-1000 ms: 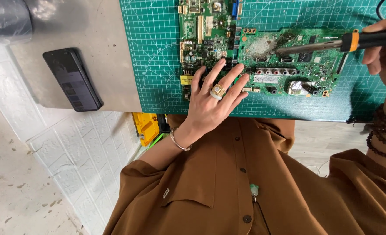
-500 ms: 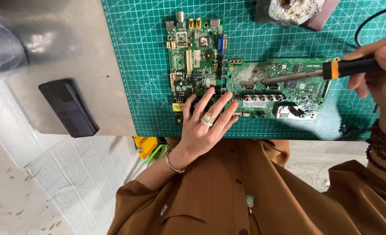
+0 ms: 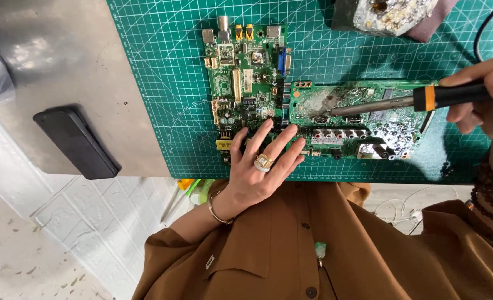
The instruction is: Using a soldering iron to heat and remove components from a computer motherboard on a repair bench.
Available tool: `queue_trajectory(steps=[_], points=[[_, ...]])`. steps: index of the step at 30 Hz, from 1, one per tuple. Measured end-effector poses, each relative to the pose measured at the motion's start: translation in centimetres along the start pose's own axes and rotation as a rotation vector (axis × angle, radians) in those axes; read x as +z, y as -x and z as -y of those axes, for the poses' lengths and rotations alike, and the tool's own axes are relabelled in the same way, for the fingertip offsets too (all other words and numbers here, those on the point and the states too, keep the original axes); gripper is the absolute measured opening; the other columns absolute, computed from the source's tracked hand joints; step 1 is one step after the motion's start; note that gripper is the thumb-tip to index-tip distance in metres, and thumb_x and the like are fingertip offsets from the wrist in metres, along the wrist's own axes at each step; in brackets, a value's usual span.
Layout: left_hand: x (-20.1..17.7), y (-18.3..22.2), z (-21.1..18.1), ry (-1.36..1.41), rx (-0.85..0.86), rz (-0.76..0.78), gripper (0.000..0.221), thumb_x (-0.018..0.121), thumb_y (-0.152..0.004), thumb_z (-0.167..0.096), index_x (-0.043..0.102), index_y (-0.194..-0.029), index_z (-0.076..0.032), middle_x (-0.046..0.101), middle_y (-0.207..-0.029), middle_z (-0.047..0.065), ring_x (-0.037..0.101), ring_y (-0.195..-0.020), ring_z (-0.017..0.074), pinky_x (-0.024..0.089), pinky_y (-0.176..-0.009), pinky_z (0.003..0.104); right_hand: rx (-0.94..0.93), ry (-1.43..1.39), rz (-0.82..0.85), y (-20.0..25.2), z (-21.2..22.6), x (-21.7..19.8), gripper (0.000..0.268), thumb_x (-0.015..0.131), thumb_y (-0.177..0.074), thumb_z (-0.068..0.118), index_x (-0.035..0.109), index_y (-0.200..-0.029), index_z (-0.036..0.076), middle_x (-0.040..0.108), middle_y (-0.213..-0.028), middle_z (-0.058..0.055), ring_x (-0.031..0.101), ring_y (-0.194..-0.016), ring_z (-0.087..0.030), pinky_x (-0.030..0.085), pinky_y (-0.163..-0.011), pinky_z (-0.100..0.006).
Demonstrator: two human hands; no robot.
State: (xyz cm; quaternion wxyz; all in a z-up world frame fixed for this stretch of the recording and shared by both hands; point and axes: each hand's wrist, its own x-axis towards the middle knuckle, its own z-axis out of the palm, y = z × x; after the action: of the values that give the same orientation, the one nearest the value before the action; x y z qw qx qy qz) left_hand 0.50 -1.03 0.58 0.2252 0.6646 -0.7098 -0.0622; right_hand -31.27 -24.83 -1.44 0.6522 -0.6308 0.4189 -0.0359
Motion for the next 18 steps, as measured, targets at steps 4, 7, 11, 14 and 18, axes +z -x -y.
queue_trajectory(steps=[4, 7, 11, 14, 18], points=[[0.0, -0.1, 0.0, 0.000, -0.005, -0.011, 0.034, 0.077, -0.100, -0.034, 0.063, -0.128, -0.020, 0.063, -0.133, 0.001, 0.059, -0.124, 0.0304, 0.042, -0.102, 0.051, -0.052, 0.090, 0.017, 0.9, -0.2, 0.4, 0.051, 0.025, -0.114, 0.035, 0.051, -0.130, -0.006, 0.059, -0.080, -0.009, 0.053, -0.048, -0.013, 0.040, -0.042, -0.021], [0.1, -0.1, 0.0, 0.002, -0.003, -0.017, 0.035, 0.079, -0.099, -0.034, 0.064, -0.127, -0.020, 0.063, -0.133, 0.001, 0.059, -0.124, 0.0305, 0.042, -0.102, 0.051, 0.069, 0.044, -0.067, 2.5, -3.3, -0.3, 0.057, 0.022, -0.119, 0.041, 0.047, -0.140, -0.007, 0.057, -0.087, -0.010, 0.052, -0.057, -0.017, 0.037, -0.044, -0.025], [-0.1, 0.0, 0.0, 0.005, -0.003, 0.007, 0.035, 0.080, -0.099, -0.034, 0.064, -0.127, -0.020, 0.062, -0.133, 0.001, 0.057, -0.126, 0.0304, 0.041, -0.103, 0.051, -0.044, 0.021, 0.026, 1.7, -6.2, -3.0, 0.065, 0.024, -0.114, 0.051, 0.048, -0.138, -0.004, 0.060, -0.083, -0.003, 0.051, -0.049, -0.008, 0.044, -0.050, -0.018], [0.0, 0.0, -0.1, 0.000, -0.004, 0.003, 0.036, 0.080, -0.099, -0.034, 0.064, -0.128, -0.020, 0.062, -0.133, 0.001, 0.057, -0.126, 0.0305, 0.041, -0.104, 0.052, -0.027, 0.039, 0.326, 0.7, -5.6, -3.8, 0.065, 0.048, -0.087, 0.069, 0.068, -0.086, 0.007, 0.064, -0.050, 0.003, 0.064, -0.036, -0.005, 0.057, -0.056, -0.015], [0.0, 0.0, 0.0, 0.002, 0.001, -0.006, 0.036, 0.080, -0.099, -0.033, 0.064, -0.128, -0.020, 0.061, -0.134, 0.001, 0.057, -0.126, 0.0308, 0.041, -0.103, 0.052, 0.057, 0.023, 0.058, 1.0, -3.1, -1.8, 0.059, 0.027, -0.114, 0.045, 0.051, -0.139, -0.003, 0.061, -0.086, -0.010, 0.053, -0.047, -0.014, 0.040, -0.035, -0.020]])
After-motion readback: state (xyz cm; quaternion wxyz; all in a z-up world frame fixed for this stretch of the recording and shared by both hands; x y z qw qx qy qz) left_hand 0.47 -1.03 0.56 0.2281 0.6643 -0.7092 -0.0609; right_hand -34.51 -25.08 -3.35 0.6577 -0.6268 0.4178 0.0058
